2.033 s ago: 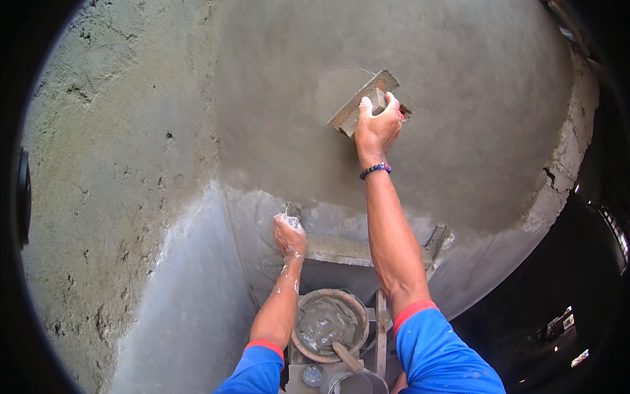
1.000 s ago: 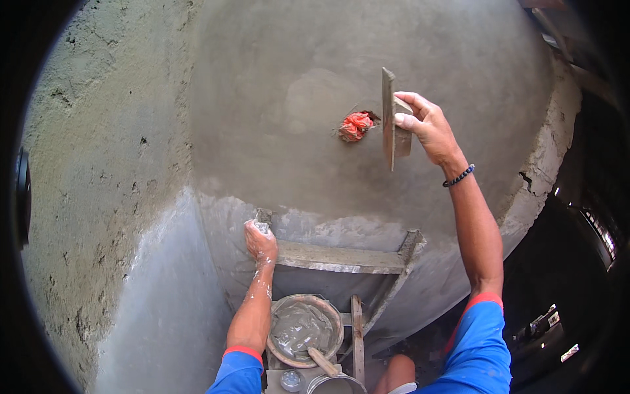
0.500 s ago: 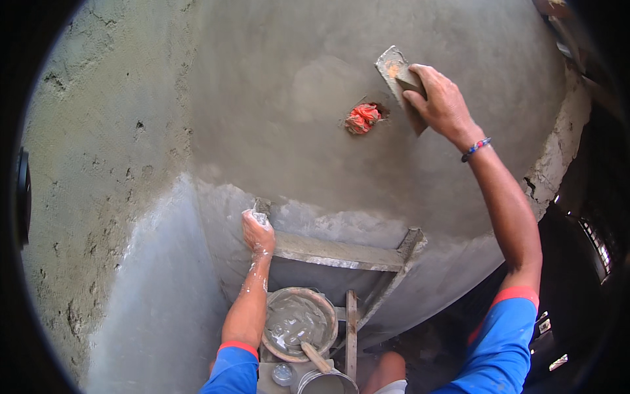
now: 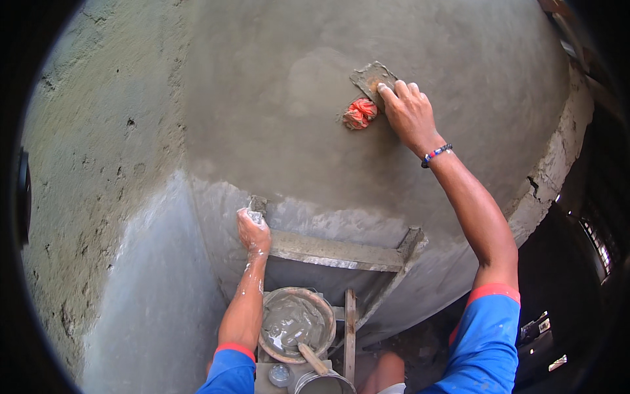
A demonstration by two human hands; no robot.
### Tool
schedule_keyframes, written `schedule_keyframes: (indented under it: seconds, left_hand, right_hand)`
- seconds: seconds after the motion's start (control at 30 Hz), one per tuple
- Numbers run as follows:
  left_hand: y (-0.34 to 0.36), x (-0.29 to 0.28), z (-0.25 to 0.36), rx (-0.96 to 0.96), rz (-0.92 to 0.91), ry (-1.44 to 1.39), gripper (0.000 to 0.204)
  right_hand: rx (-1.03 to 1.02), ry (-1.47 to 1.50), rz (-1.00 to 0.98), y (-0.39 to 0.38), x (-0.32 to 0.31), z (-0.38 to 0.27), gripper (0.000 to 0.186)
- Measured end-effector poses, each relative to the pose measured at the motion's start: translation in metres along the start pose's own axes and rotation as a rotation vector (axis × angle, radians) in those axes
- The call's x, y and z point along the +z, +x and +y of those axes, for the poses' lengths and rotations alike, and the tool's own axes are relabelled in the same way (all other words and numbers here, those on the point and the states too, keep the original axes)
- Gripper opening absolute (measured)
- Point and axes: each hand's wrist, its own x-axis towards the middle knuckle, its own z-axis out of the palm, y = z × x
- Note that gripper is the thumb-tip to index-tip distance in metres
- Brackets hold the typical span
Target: The person is using a wooden float to smooth a layer of wet plaster on a concrete wall.
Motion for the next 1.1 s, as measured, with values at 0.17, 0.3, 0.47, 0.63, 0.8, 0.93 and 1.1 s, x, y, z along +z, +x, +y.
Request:
schedule_keyframes:
  seconds: [0.17, 0.3, 0.47, 0.63, 0.8, 0.93, 1.1]
  left_hand:
    - [-0.004, 0.000, 0.001, -0.059, -0.039, 0.015, 0.044]
    - [0.002, -0.003, 0.007, -0.046, -0.029, 0.015, 0.045]
    - [0.000, -0.002, 0.008, -0.040, -0.030, 0.011, 0.043]
    - [-0.001, 0.001, 0.007, -0.050, -0.031, 0.024, 0.040]
    - [0.000, -0.002, 0.002, -0.059, -0.050, 0.061, 0.040]
    - [-0.001, 0.001, -0.002, -0.003, -0.003, 0.013, 0.041]
    - [-0.001, 0.002, 0.006, -0.039, -0.026, 0.004, 0.041]
  right_hand:
    - [0.009, 0.045, -0.158, -0.094, -0.012, 0.017, 0.034]
    - [0.072, 0.127, -0.336, -0.099, -0.050, 0.032, 0.053]
    - [0.029, 0.292, -0.145, 0.008, -0.070, 0.053, 0.044]
    - [-0.079, 0.065, -0.257, 0.099, -0.062, 0.028, 0.041]
    - [-0.202, -0.088, -0.404, 0.071, -0.044, 0.028, 0.038]
    - [-0.186, -0.042, -0.385, -0.001, -0.042, 0.043, 0.033]
    - [-0.183, -0.058, -0.395, -0.083, -0.034, 0.031, 0.037]
